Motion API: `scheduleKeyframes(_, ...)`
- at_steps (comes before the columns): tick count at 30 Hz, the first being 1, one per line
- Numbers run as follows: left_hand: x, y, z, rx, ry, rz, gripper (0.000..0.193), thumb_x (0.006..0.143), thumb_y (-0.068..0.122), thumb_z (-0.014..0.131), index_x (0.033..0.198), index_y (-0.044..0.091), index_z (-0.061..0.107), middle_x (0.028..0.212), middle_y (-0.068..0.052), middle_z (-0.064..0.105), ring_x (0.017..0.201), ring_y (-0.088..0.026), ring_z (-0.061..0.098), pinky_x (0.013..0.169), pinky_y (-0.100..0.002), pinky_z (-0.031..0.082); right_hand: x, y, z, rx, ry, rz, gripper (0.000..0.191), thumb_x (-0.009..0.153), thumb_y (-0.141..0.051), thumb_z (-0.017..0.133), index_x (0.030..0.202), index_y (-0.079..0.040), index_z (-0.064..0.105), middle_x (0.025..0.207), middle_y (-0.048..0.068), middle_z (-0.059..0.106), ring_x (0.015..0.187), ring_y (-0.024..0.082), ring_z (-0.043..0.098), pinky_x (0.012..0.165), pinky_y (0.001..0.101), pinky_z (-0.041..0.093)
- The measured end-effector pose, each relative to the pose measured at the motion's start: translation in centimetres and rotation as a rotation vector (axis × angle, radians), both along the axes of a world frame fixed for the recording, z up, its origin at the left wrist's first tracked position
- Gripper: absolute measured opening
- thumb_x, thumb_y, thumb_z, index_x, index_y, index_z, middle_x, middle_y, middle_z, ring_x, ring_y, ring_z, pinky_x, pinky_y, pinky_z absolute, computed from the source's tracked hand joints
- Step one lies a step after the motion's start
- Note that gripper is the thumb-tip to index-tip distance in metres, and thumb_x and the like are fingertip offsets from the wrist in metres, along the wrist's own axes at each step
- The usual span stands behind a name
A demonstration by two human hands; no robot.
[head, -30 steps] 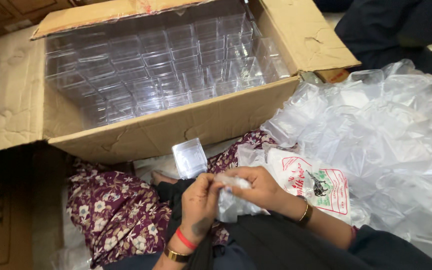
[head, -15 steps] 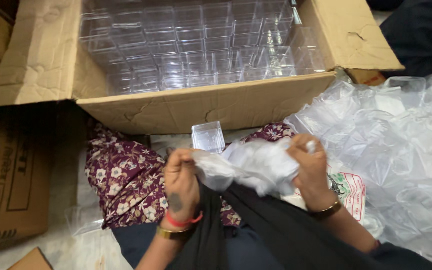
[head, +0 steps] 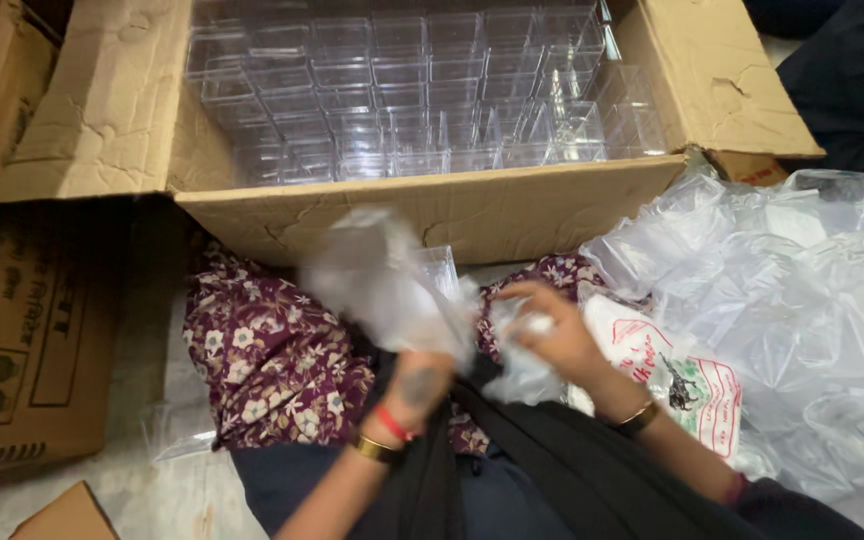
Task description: The person sits on the floor and packs small clear plastic boxes. They take plastic bags, open them, place a plastic box inside each bag, and put the bagged boxes into a large cardboard carton, repeating the cycle.
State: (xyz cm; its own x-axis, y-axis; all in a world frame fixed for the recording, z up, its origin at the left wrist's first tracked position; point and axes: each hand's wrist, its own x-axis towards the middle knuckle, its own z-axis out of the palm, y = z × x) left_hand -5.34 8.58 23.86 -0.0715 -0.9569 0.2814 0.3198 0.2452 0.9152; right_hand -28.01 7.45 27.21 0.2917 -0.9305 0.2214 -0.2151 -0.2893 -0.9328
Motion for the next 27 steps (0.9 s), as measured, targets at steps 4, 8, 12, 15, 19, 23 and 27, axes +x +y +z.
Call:
scheduleKeyframes(4,-1.3,0.4,-2.2,-0.321,-0.651,0.185,0.033,0.089,0.002,0.054,0.121,-0.004,0.063,0.108,-0.015,0.068,0.103,-0.023,0.067,0.087,-0.033,0.051,2.8,1.0,-0.8,0.144,0.148,-0.068,0.018,0.091,-0.016,0.078,0.1,-0.002,0.07,0.085,0.006,0.068,0.078,0.012,0.064,0.07,0.0301,0.053)
scheduleKeyframes(8,-0.7,0.0,-3.2,0.312,-0.144,-0.08,0.019,0.1,0.008,0.054,0.103,-0.002,0.069,0.087,-0.003,0.064,0.079,-0.012,0.056,0.072,-0.029,0.049,2.3,1.1,-1.8,-0.005,-0.128,-0.126,0.016,0.099,-0.013,0.069,0.105,0.0,0.075,0.097,0.004,0.07,0.09,0.011,0.064,0.08,0.0251,0.051)
scheduleKeyframes(12,-1.1,-0.3,-3.3,0.469,0.29,-0.093,0.027,0.108,0.025,0.055,0.103,0.004,0.07,0.095,0.0,0.07,0.084,-0.008,0.059,0.078,-0.025,0.048,1.8,1.2,-2.5,0.503,-0.437,-0.23,0.025,0.106,-0.017,0.066,0.117,0.002,0.078,0.09,0.009,0.066,0.073,0.011,0.051,0.065,0.0233,0.044)
scheduleKeyframes(15,-1.0,-0.6,-3.3,0.543,0.396,-0.099,0.026,0.108,0.026,0.053,0.106,0.005,0.069,0.097,-0.001,0.071,0.088,-0.011,0.062,0.082,-0.028,0.051,1.4,0.9,-2.3,0.823,-0.835,-0.155,0.019,0.1,-0.02,0.059,0.111,-0.005,0.065,0.098,0.008,0.072,0.081,0.018,0.07,0.071,0.0325,0.058)
scheduleKeyframes(19,1.0,-2.4,-4.0,0.804,0.954,-0.189,0.022,0.105,0.023,0.05,0.112,0.007,0.064,0.103,-0.004,0.073,0.093,-0.018,0.07,0.087,-0.036,0.057,0.6,-0.2,-2.3,1.023,-1.194,0.374,0.031,0.105,-0.028,0.058,0.116,0.0,0.067,0.099,0.013,0.073,0.082,0.021,0.071,0.072,0.0326,0.06)
scheduleKeyframes(23,2.8,-4.9,-5.5,0.603,1.132,-0.266,0.018,0.11,0.023,0.057,0.11,0.006,0.063,0.099,-0.005,0.07,0.092,-0.022,0.07,0.09,-0.041,0.059,1.6,-2.9,-4.6,1.175,-0.791,0.03,0.025,0.091,-0.021,0.062,0.106,-0.003,0.07,0.092,0.01,0.075,0.081,0.021,0.072,0.074,0.0353,0.061)
scheduleKeyframes(27,4.6,-8.7,-7.5,0.677,0.694,-0.01,0.018,0.089,0.004,0.052,0.103,0.007,0.064,0.094,-0.004,0.07,0.083,-0.017,0.068,0.074,-0.035,0.057,4.4,-8.1,-8.7,0.705,-0.473,-0.179,0.013,0.088,-0.004,0.074,0.093,-0.004,0.062,0.085,0.008,0.068,0.073,0.018,0.067,0.062,0.0364,0.057)
